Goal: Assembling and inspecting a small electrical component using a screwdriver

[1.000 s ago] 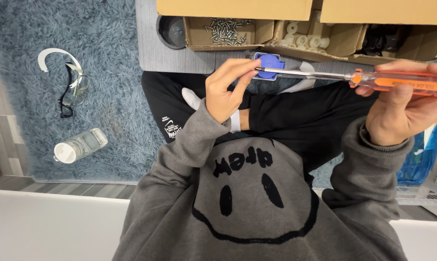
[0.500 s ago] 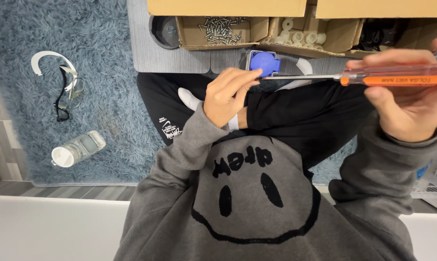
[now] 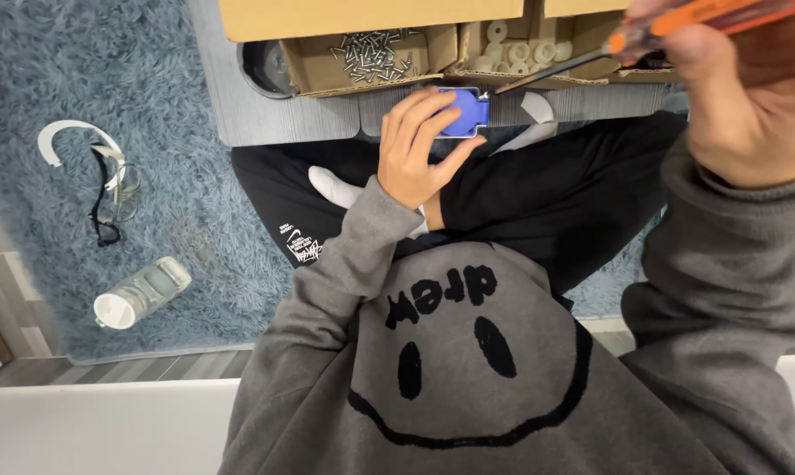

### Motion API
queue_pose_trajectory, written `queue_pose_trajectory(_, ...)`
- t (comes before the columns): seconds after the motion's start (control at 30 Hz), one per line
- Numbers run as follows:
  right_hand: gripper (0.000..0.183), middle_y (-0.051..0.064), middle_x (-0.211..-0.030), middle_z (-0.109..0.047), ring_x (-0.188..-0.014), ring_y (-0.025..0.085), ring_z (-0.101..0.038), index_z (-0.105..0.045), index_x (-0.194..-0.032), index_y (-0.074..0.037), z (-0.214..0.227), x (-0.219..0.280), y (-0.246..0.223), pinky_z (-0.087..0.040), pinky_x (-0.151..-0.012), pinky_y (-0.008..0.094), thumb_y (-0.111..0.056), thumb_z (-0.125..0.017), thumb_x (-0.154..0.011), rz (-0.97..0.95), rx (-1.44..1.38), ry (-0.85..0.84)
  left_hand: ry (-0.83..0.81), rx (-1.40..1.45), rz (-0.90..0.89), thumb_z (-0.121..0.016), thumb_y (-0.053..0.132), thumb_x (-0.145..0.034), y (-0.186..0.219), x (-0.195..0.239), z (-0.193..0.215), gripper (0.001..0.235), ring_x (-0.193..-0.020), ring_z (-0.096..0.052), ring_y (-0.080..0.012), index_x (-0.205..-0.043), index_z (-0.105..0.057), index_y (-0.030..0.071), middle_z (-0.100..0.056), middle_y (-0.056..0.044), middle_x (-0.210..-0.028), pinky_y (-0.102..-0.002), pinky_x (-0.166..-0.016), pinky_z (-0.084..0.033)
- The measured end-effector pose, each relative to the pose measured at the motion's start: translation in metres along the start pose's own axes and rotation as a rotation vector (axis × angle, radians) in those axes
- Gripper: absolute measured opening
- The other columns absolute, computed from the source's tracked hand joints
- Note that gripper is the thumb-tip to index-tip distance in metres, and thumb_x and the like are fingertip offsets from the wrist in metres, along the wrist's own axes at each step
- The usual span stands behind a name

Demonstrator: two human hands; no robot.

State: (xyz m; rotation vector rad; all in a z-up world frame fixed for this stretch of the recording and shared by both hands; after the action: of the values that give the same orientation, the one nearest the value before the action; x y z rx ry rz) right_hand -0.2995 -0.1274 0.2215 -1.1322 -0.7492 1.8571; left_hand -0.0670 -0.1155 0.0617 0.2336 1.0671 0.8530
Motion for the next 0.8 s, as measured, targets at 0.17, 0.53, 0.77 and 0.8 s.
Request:
queue_pose_trajectory(0.17, 0.021, 0.047, -0.132, -0.065, -0.126, 0.061, -0.072, -0.044, -0.147, 0.023, -0.016, -0.018, -0.004, -0.068, -0.116, 0.068, 0.006, -0.054, -0.137, 0.02, -0.047, -0.046, 0.041, 0.009, -0.053, -0.106, 0.025, -0.091, -0.003, 0.008, -0.004, 0.048, -0.123, -0.074, -0.0326, -0.121, -0.071, 0.011, -0.072, -0.007, -0.133, -0.039, -0.103, -0.059)
queue_pose_trajectory(0.53, 0.033, 0.048, -0.15, -0.061, -0.132, 0.054, -0.071, -0.041, -0.148, 0.03, -0.042, -0.051, -0.038, -0.06, -0.121, 0.055, 0.023, -0.054, -0.119, -0.04, -0.032, -0.298, 0.035, 0.045, -0.033, -0.105, 0.023, -0.092, -0.004, 0.007, -0.001, 0.048, -0.124, -0.073, -0.0335, -0.123, -0.069, 0.013, -0.071, -0.007, -0.135, -0.042, -0.102, -0.059)
queue_pose_trajectory(0.77, 0.053, 0.039, -0.139, -0.079, -0.129, 0.05, -0.082, -0.051, -0.162, 0.015, -0.036, -0.049, -0.034, -0.065, -0.118, 0.055, 0.008, -0.087, -0.124, 0.206, 0.235, -0.272, 0.042, 0.06, -0.034, -0.104, 0.023, -0.092, -0.002, 0.006, 0.003, 0.049, -0.124, -0.074, -0.0348, -0.125, -0.069, 0.014, -0.072, -0.007, -0.135, -0.043, -0.104, -0.058)
queue_pose_trajectory(0.8, 0.06, 0.038, -0.136, -0.076, -0.124, 0.047, -0.08, -0.051, -0.159, 0.013, -0.037, -0.05, -0.031, -0.065, -0.11, 0.053, 0.01, -0.095, -0.118, 0.222, 0.203, -0.254, 0.035, 0.063, -0.037, -0.103, 0.023, -0.092, 0.0, 0.005, 0.005, 0.047, -0.123, -0.073, -0.0359, -0.124, -0.069, 0.012, -0.072, -0.008, -0.134, -0.044, -0.104, -0.058)
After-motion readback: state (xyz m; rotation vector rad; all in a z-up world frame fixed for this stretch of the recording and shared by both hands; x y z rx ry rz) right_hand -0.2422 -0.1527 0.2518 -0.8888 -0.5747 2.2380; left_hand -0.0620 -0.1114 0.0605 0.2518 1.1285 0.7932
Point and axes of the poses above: each hand's wrist, its own x-axis away from the middle knuckle, its own z-axis out of the back of the hand, y = z × x, the point moved 10 cm from there along -x, towards the middle knuckle
